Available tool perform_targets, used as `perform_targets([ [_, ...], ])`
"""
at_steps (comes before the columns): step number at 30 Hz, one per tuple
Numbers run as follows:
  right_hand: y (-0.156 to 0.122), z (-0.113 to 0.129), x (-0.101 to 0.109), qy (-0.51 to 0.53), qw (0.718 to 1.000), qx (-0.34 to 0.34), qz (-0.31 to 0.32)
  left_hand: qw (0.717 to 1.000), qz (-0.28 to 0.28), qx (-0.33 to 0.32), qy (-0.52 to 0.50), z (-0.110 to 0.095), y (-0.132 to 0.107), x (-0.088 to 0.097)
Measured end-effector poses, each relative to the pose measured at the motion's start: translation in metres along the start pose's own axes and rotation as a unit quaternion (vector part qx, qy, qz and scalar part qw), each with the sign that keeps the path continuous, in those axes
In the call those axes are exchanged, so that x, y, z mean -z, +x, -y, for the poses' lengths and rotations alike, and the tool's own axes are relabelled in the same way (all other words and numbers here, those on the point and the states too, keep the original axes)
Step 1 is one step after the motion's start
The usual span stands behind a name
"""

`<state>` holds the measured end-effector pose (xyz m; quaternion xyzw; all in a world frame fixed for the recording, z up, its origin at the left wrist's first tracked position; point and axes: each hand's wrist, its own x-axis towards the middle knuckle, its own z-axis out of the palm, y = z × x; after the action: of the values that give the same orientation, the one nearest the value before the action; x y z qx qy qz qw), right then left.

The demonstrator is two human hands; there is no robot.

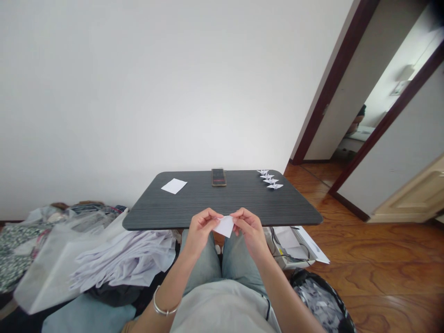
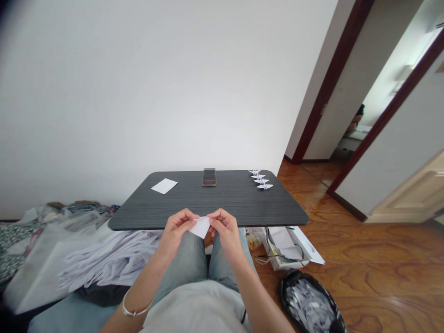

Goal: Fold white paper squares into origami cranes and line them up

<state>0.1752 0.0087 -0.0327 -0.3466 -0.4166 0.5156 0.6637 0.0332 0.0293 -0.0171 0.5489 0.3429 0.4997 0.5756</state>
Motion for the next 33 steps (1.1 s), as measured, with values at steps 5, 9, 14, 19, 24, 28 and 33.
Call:
perform_targets([
  [5, 0.0001, -0.0007, 0.0007, 0.006, 1.0, 0.009, 0.003, 1.0, -0.003, 0.001, -0.016, -0.0002, 0.0, -0.001],
  [9, 0.0025, -0.0009, 0.0015, -0.024, 0.999, 0.023, 0.027, 1.0, 0.007, -0.008, -0.013, 0.0003, 0.0017, 0.0],
  [14, 0.0037, -0.0032, 0.002, -0.046, 0.998, 0.022, 0.041, 1.0, 0.019, -0.013, 0.0, 0.0006, 0.0018, 0.0004],
  [19, 0.0008, -0.0021, 0.001, -0.024, 0.999, 0.027, 0.016, 1.0, 0.014, -0.01, -0.013, 0.0003, -0.0002, -0.0014],
  [24, 0.0004, -0.0019, 0.0004, -0.015, 0.999, 0.028, 0.009, 1.0, 0.008, -0.014, -0.023, 0.0006, -0.0007, -0.0024],
  [28, 0.0009, -0.0012, -0.0005, -0.029, 0.998, 0.046, 0.007, 0.999, 0.017, -0.019, -0.025, 0.0005, -0.0013, -0.0018],
  [33, -0.0002, 0.0007, -0.0029, -0.071, 0.994, 0.078, 0.009, 1.0, 0.014, -0.008, -0.027, -0.0064, -0.0021, -0.0048],
])
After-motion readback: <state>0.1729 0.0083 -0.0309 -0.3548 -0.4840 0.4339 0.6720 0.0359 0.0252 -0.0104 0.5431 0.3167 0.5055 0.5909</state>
